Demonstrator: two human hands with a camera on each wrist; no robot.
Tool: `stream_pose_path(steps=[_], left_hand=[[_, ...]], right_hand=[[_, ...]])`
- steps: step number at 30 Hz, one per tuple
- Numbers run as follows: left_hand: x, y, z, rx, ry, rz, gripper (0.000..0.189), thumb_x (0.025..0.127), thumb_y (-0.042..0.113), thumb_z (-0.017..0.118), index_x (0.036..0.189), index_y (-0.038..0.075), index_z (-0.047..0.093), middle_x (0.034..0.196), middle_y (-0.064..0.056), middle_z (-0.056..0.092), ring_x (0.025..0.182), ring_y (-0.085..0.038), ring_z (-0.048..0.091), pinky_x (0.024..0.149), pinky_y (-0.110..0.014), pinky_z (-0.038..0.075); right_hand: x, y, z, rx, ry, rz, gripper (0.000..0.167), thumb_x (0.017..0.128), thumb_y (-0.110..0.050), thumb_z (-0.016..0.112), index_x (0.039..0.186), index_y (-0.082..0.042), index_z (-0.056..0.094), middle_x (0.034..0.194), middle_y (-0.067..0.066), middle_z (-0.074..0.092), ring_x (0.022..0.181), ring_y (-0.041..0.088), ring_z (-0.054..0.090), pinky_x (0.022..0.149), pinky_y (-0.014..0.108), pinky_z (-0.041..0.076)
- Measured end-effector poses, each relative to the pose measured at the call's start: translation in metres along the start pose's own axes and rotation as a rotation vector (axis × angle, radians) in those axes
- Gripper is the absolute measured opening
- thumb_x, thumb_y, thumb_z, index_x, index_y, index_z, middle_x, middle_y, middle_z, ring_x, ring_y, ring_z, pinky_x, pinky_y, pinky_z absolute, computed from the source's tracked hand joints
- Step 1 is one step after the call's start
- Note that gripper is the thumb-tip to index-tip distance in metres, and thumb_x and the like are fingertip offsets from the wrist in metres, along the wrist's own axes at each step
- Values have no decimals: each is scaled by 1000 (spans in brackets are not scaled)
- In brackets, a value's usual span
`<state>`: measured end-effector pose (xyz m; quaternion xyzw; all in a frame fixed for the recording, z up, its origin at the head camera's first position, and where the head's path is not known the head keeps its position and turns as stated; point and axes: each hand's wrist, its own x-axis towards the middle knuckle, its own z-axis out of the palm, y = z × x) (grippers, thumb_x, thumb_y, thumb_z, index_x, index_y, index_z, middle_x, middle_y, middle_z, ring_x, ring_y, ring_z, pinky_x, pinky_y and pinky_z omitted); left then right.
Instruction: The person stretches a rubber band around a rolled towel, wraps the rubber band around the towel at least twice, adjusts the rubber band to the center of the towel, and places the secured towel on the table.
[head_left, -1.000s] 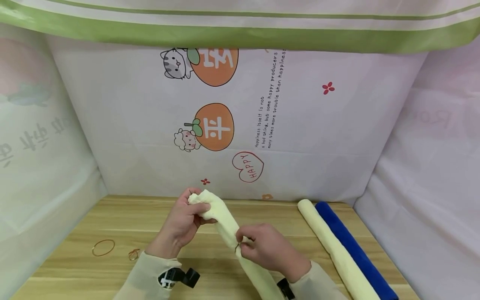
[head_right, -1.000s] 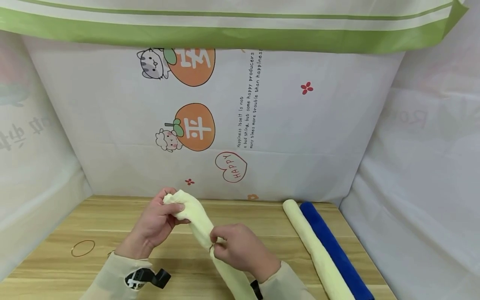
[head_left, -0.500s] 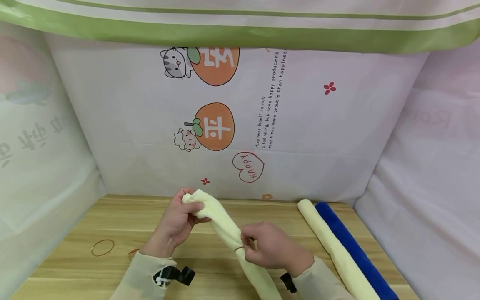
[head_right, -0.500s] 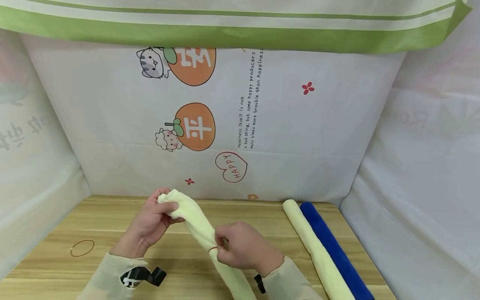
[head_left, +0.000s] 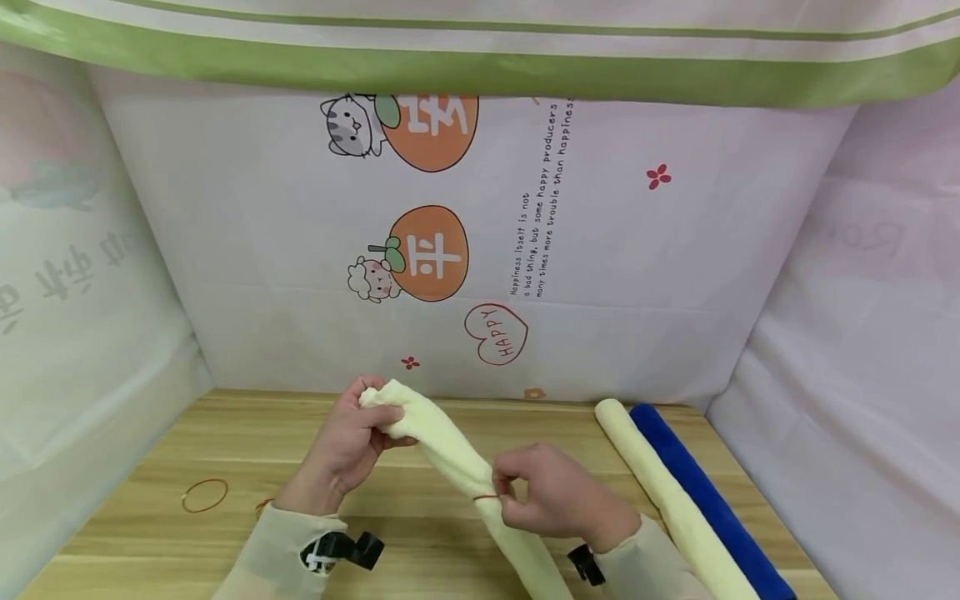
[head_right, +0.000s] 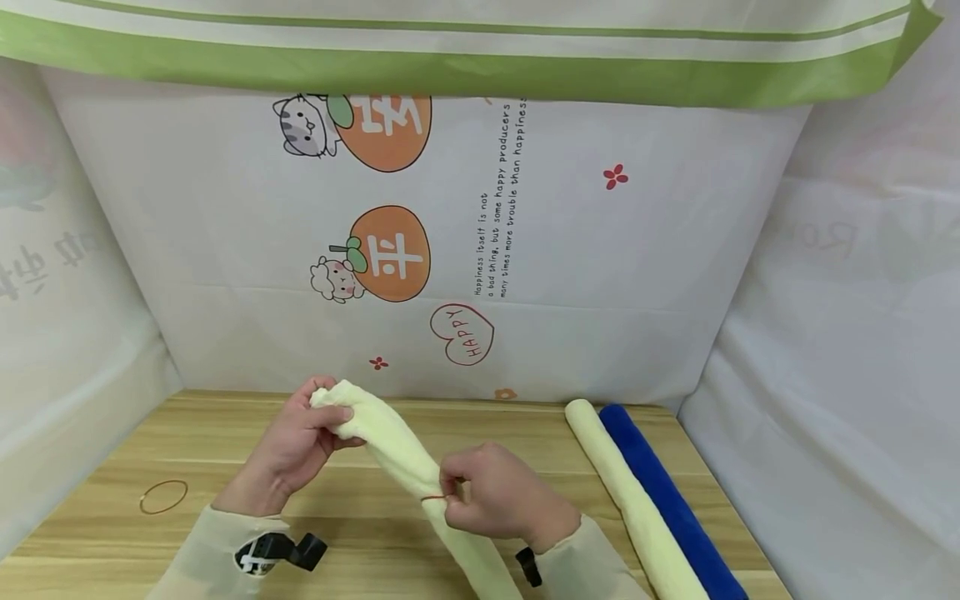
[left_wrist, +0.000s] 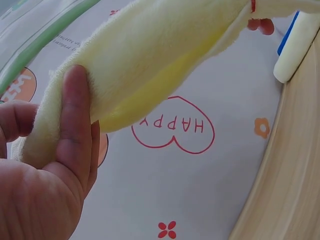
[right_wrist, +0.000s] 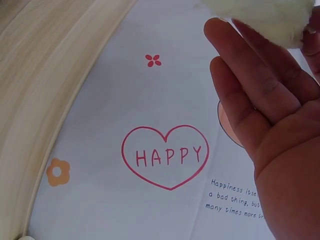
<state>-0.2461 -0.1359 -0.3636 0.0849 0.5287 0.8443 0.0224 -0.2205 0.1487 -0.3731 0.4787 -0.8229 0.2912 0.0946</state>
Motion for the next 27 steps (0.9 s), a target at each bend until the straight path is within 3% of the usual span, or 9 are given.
stream_pose_path(steps=[9,15,21,24,27], left_hand=[[-3,3,0,6,9,11,31,86,-17,55,100,6,39,109,-17,54,85,-28,67,66,-44,60],[-5,0,3,10,-51,8,29,88,-14,55,105,5,40,111,-17,55,87,-28,66,69,-44,59],[-4,-4,6,41,-87,-7,29,90,-13,55,104,6,39,112,-17,53,91,-29,64,71,-44,59],[-3,-4,6,38,-81,1,28,90,-13,54,105,6,39,111,-16,53,90,-28,64,71,-44,59],[-1,-5,4,4,-54,4,28,91,-14,52,106,6,40,111,-14,55,90,-26,65,72,-44,59]], right_hand=[[-10,6,-2,36,6,8,31,71,0,66,75,-27,53,73,-19,55,63,-1,49,61,16,47],[-14,10,-4,29,18,22,30,73,3,64,77,-24,53,73,-19,55,75,-1,60,73,28,56],[-15,8,-6,14,25,21,25,84,3,65,85,-21,59,82,-15,64,85,2,64,78,26,56],[-16,6,-6,74,-14,146,17,93,-6,66,107,-15,62,100,-4,70,94,12,67,83,33,56],[-19,6,-2,101,-111,371,56,93,-30,71,139,-11,46,115,3,67,102,18,65,86,39,54]])
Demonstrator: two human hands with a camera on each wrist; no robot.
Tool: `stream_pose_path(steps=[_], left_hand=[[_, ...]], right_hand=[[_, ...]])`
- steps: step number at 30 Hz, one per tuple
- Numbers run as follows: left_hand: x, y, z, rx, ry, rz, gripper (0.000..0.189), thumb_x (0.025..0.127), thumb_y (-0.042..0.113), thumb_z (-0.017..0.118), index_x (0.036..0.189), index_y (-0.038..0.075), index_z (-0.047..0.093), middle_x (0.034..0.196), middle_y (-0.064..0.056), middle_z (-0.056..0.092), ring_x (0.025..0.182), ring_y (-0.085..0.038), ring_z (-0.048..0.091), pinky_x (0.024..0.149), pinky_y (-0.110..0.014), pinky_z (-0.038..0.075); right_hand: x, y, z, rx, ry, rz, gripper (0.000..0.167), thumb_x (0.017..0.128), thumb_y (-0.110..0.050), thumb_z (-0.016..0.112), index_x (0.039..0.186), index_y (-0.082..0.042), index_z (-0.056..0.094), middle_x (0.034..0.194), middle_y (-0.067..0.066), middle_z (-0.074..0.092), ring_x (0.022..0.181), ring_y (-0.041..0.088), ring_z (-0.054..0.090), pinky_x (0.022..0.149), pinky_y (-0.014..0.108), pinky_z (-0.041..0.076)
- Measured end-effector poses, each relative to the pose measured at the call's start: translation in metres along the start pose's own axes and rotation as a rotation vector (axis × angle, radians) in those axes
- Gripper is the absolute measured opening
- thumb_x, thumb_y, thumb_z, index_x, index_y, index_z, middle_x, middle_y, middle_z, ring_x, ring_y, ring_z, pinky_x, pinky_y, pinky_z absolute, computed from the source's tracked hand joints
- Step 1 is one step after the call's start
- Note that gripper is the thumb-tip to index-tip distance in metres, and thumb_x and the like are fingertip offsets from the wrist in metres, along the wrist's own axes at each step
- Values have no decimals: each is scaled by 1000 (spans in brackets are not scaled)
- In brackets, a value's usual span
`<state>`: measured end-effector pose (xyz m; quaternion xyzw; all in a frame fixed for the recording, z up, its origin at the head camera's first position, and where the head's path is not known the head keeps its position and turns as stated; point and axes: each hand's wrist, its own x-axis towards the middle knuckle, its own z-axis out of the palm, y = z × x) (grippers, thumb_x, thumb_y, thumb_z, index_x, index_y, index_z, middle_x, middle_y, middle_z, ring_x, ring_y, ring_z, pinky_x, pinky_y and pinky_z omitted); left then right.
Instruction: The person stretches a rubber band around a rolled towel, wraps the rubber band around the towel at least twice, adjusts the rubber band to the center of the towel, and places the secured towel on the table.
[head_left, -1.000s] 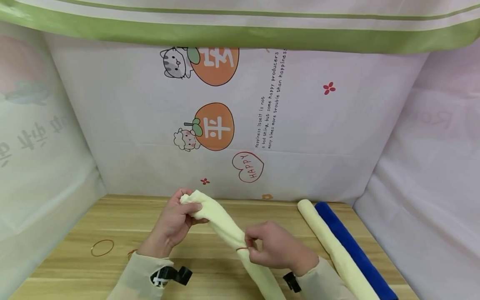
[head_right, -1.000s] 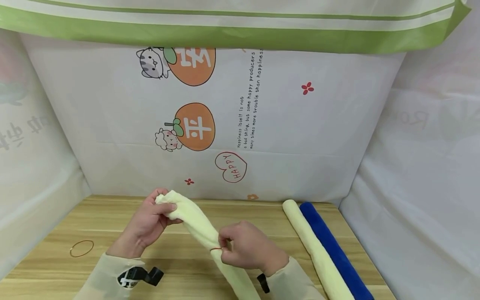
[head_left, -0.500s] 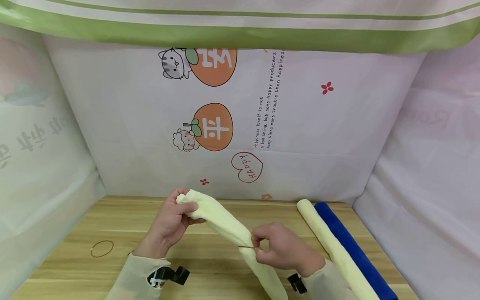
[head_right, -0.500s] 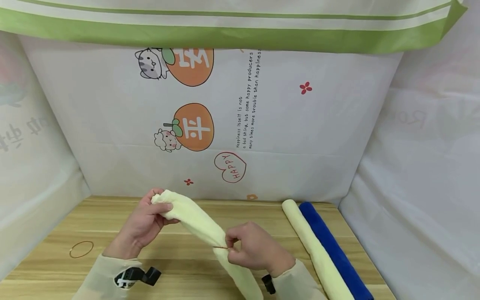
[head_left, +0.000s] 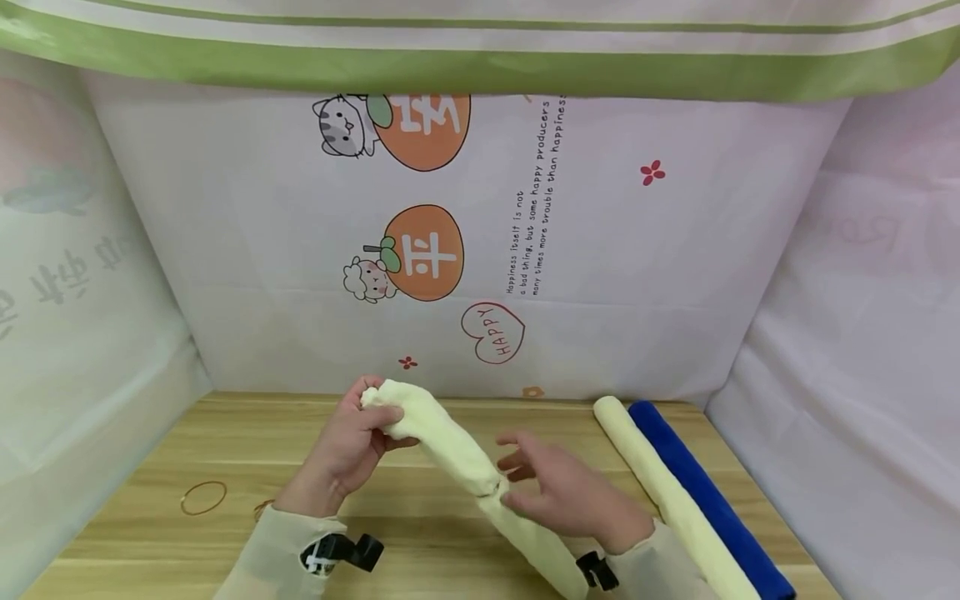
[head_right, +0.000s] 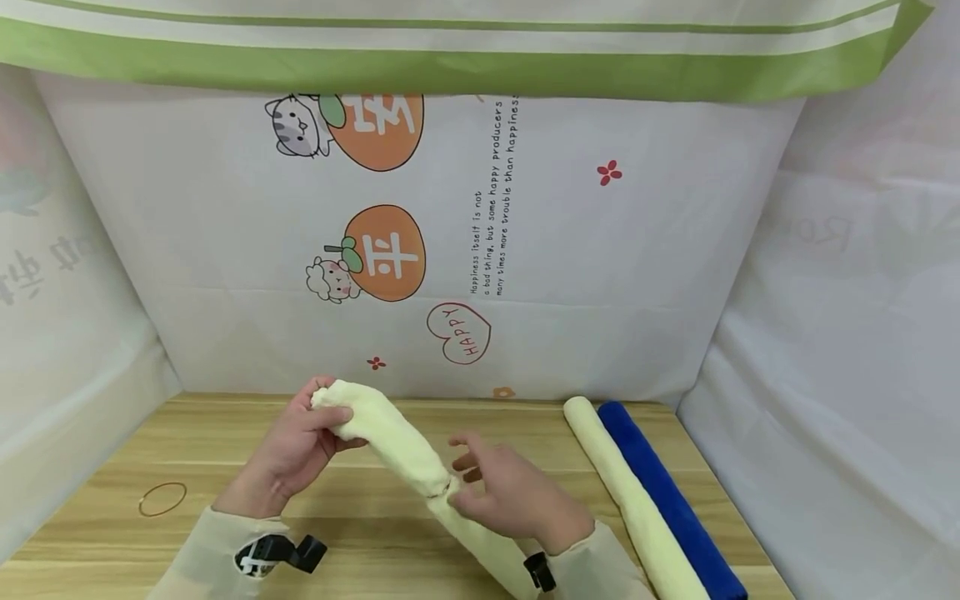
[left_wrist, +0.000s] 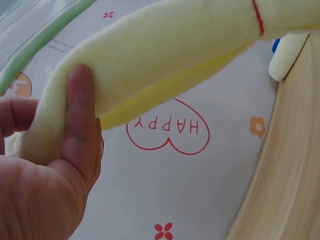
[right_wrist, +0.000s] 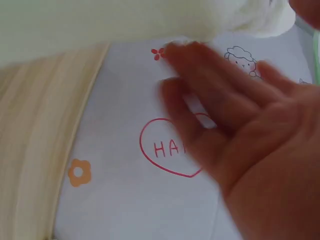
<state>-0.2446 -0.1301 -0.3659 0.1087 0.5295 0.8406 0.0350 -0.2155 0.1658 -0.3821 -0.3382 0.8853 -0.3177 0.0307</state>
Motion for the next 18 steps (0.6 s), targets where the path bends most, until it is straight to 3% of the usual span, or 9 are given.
stream_pose_path(steps=[2,5,9,14,16,18], left_hand=[[1,0,-2,-31,24,-7,27,91,-14,52,106,6,41,112,-13,56,90,-26,65,73,-45,59],[0,0,-6,-26,57,-20,23,94,-8,54,105,7,41,116,-13,53,93,-27,64,75,-47,58],[-1,2,-15,120,135,-25,22,96,7,65,104,7,44,114,-15,51,89,-29,64,69,-48,59],[-1,4,-25,357,230,-26,37,92,12,73,119,6,49,108,-17,51,81,-28,65,63,-46,60],[-2,4,-27,399,227,-22,39,93,9,71,126,3,52,109,-18,51,82,-27,65,66,-46,60],[-3,4,-30,407,203,-17,32,94,5,68,123,-2,57,110,-18,50,84,-26,63,70,-45,60]], right_hand=[[-1,2,6,-32,-62,119,80,87,-42,75,150,-13,35,114,1,66,97,16,64,83,39,53],[0,9,17,-93,-105,172,74,84,-41,78,144,-14,42,98,-7,64,80,9,58,69,33,50],[1,16,24,-141,16,136,42,84,-15,76,121,-13,57,87,-11,58,71,8,52,61,30,46],[0,14,17,-337,168,93,44,77,-6,77,117,-12,60,95,-4,60,76,11,53,64,35,47],[-1,12,14,-396,191,80,46,77,-7,78,118,-12,59,97,-1,61,77,12,55,64,36,49],[-2,11,13,-437,207,74,47,77,-8,79,119,-13,59,98,0,61,77,13,56,64,36,50]])
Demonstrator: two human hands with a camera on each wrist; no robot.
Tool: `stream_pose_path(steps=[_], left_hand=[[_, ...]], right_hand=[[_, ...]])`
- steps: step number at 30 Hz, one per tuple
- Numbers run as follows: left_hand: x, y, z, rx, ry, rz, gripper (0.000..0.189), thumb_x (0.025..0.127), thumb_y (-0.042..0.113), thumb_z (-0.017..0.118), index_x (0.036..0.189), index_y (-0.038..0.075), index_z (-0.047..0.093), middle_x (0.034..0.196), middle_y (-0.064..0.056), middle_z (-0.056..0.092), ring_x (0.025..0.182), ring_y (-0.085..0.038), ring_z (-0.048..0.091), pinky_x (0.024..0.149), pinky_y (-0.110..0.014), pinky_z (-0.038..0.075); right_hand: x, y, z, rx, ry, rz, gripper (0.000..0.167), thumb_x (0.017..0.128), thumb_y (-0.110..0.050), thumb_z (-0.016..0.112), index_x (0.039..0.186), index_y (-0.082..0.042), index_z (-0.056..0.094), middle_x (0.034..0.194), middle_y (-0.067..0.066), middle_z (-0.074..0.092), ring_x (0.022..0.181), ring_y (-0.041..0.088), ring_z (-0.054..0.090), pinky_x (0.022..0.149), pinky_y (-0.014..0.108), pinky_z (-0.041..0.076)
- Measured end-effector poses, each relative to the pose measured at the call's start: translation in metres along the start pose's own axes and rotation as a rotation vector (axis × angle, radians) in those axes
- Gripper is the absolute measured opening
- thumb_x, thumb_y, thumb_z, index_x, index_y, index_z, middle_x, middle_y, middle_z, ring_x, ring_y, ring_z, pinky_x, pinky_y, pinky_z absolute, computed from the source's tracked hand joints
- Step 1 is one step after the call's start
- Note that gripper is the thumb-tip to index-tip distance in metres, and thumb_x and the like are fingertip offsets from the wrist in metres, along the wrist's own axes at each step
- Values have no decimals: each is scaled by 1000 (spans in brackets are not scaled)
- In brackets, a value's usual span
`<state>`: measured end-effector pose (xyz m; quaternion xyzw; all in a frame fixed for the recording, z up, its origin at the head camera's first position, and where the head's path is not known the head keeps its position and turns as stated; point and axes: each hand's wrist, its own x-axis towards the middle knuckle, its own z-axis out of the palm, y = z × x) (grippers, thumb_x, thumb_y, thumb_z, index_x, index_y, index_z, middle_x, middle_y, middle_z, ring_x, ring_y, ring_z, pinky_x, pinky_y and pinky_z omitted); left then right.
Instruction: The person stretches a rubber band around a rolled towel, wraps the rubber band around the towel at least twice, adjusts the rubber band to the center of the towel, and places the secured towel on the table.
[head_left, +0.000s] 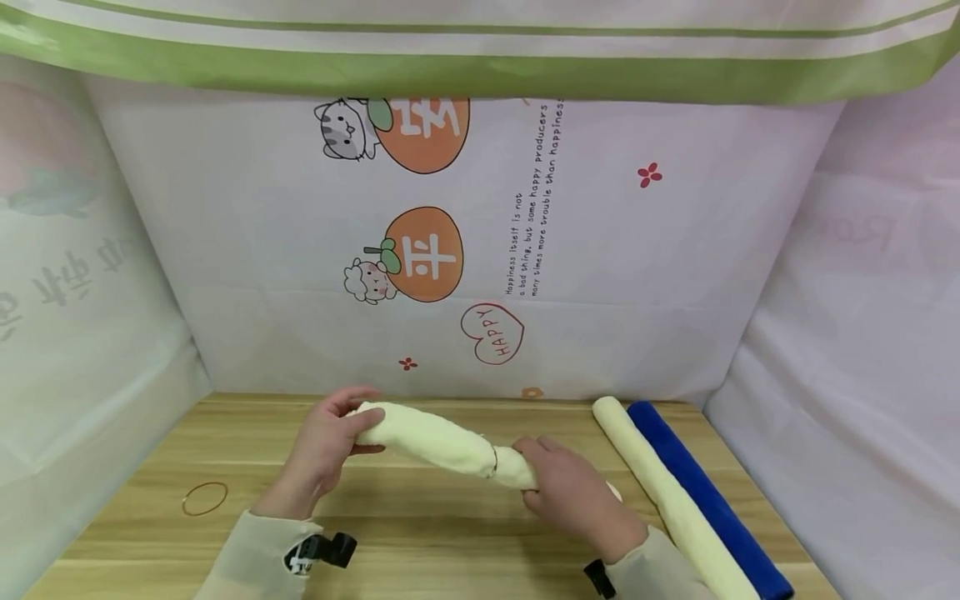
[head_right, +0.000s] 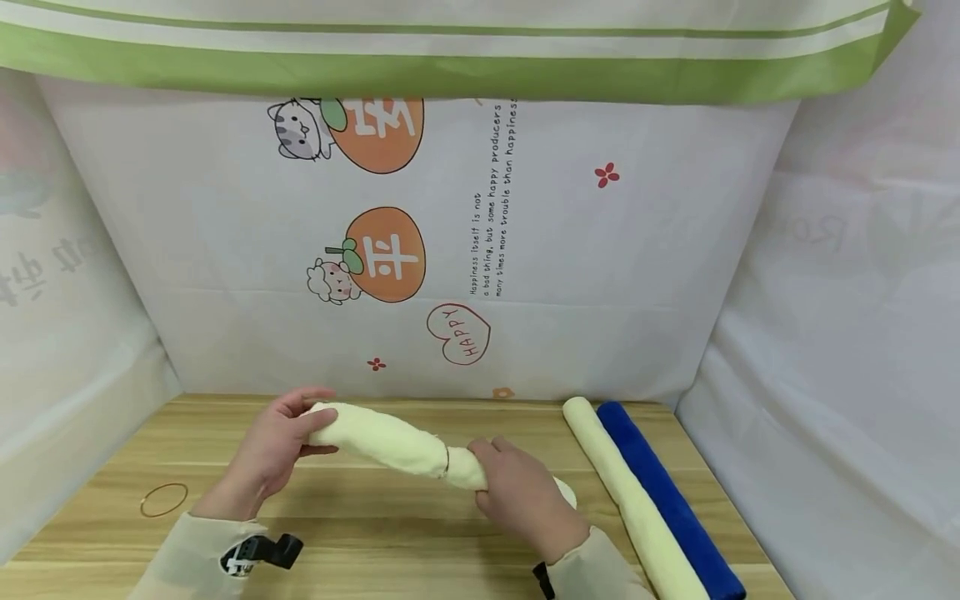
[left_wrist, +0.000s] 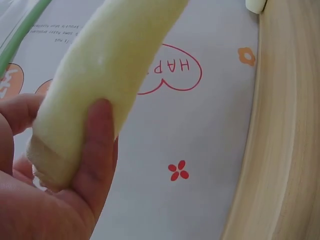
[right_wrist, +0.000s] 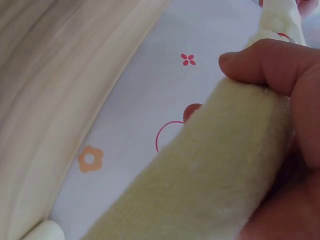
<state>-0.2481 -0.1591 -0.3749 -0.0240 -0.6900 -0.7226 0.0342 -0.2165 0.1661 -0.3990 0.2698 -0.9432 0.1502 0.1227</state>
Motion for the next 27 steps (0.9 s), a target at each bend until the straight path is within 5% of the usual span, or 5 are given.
stream_pose_path(steps=[6,12,15,19,27], left_hand=[[0,-2,-14,-39,-19,24,6,100,5,60,97,1,64,108,-14,50,87,-21,59,73,-30,56],[1,-6,-35,-159,-8,13,18,101,6,58,87,14,65,105,-7,52,88,-17,57,77,-27,52],[4,-10,-44,-224,-19,6,19,101,6,58,87,16,66,110,-7,52,91,-16,58,81,-28,52],[7,-15,-50,-333,-29,-27,14,101,7,60,90,13,66,117,-9,49,97,-18,60,88,-30,52],[10,-26,-46,-570,-60,-142,6,105,5,49,108,7,53,133,-15,36,107,-23,59,98,-41,48]], right_hand=[[1,6,-5,-80,-2,27,50,76,-9,82,119,-13,59,97,2,65,77,17,61,63,39,51],[-1,31,-21,-46,-47,72,41,80,-12,83,116,-17,62,92,-7,66,71,8,57,63,36,49],[-4,47,-29,58,-58,105,35,84,-19,81,114,-19,64,93,-11,65,75,8,57,67,37,49],[-4,60,-29,393,-68,179,32,91,-27,74,120,-20,64,99,-7,66,80,14,61,69,39,52],[5,67,-8,1413,58,344,47,98,-7,64,141,-2,46,125,18,58,110,37,63,92,47,52]])
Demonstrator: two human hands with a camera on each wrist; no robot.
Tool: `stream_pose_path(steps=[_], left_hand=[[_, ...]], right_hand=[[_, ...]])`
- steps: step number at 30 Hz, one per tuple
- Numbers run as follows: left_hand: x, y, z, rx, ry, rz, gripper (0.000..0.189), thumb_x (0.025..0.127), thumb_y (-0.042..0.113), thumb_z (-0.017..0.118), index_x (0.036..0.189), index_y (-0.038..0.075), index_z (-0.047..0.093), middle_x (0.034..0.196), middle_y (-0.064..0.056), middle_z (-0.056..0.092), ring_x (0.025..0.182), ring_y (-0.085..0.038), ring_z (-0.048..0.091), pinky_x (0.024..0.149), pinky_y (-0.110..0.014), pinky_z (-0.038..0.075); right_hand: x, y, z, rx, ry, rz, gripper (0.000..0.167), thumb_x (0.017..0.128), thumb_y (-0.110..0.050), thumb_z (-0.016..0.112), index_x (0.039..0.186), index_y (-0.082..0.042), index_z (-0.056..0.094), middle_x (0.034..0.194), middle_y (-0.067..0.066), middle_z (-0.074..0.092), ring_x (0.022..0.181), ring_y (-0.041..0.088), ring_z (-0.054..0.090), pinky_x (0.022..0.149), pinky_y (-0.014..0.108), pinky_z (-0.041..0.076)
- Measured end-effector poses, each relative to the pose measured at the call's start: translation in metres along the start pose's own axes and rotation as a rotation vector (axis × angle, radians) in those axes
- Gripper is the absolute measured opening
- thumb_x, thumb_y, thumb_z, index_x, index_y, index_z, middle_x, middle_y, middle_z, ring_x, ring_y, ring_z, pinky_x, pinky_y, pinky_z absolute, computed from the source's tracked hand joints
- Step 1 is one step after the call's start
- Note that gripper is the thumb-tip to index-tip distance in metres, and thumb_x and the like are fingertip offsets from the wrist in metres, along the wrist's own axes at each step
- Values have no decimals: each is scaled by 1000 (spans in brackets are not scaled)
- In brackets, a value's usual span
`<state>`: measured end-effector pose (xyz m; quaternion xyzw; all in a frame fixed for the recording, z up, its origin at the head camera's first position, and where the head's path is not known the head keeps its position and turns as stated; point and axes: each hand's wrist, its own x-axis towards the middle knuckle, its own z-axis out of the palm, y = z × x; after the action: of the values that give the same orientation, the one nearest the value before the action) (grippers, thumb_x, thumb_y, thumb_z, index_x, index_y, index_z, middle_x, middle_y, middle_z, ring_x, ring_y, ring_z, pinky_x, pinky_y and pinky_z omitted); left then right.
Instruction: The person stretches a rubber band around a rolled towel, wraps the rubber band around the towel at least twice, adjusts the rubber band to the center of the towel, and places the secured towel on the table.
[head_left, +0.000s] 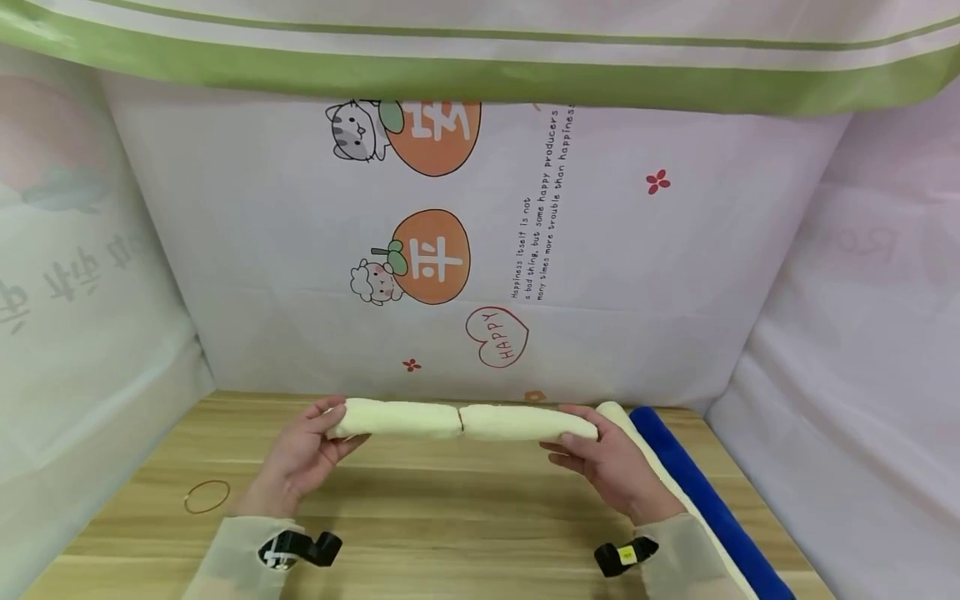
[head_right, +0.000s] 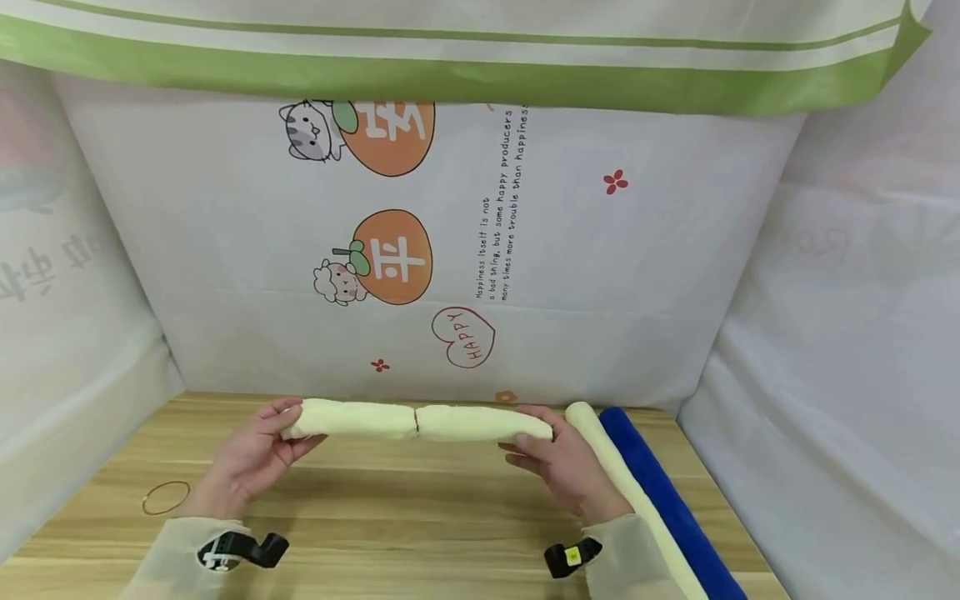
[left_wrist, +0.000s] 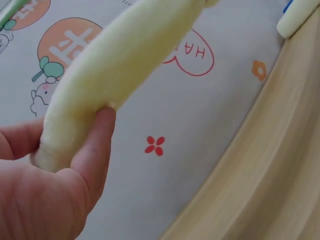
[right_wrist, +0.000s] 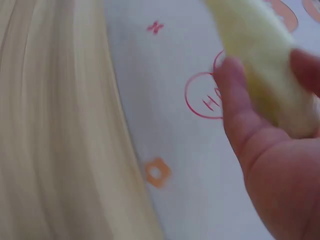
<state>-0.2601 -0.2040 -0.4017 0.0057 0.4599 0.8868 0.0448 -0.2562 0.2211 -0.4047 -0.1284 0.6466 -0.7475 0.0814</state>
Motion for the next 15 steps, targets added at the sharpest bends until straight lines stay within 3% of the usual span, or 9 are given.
stream_pose_path(steps=[6,11,13,15], left_hand=[[4,-10,-2,-298,44,-82,13,108,9,39,116,6,48,138,-13,30,117,-28,52,107,-48,39],[5,-17,-2,-603,24,-100,39,108,32,31,120,1,51,141,-11,25,130,-29,35,113,-50,29],[7,-20,-2,-703,11,-95,47,107,41,30,130,3,48,145,-10,23,134,-29,31,114,-50,27],[9,-23,-2,-779,13,-77,52,107,47,30,140,8,40,148,-10,21,137,-29,28,114,-49,26]], right_hand=[[12,15,6,557,112,-26,22,104,-4,50,123,-12,56,118,9,59,107,27,63,101,42,46],[21,23,14,1033,156,-3,9,107,-10,44,111,-8,52,115,8,57,112,22,53,110,35,31],[25,26,19,1150,218,14,15,107,-14,44,121,-10,48,122,7,53,120,21,48,112,36,28],[31,29,24,1216,264,19,31,109,-16,39,140,-17,37,136,7,45,131,21,40,114,37,24]])
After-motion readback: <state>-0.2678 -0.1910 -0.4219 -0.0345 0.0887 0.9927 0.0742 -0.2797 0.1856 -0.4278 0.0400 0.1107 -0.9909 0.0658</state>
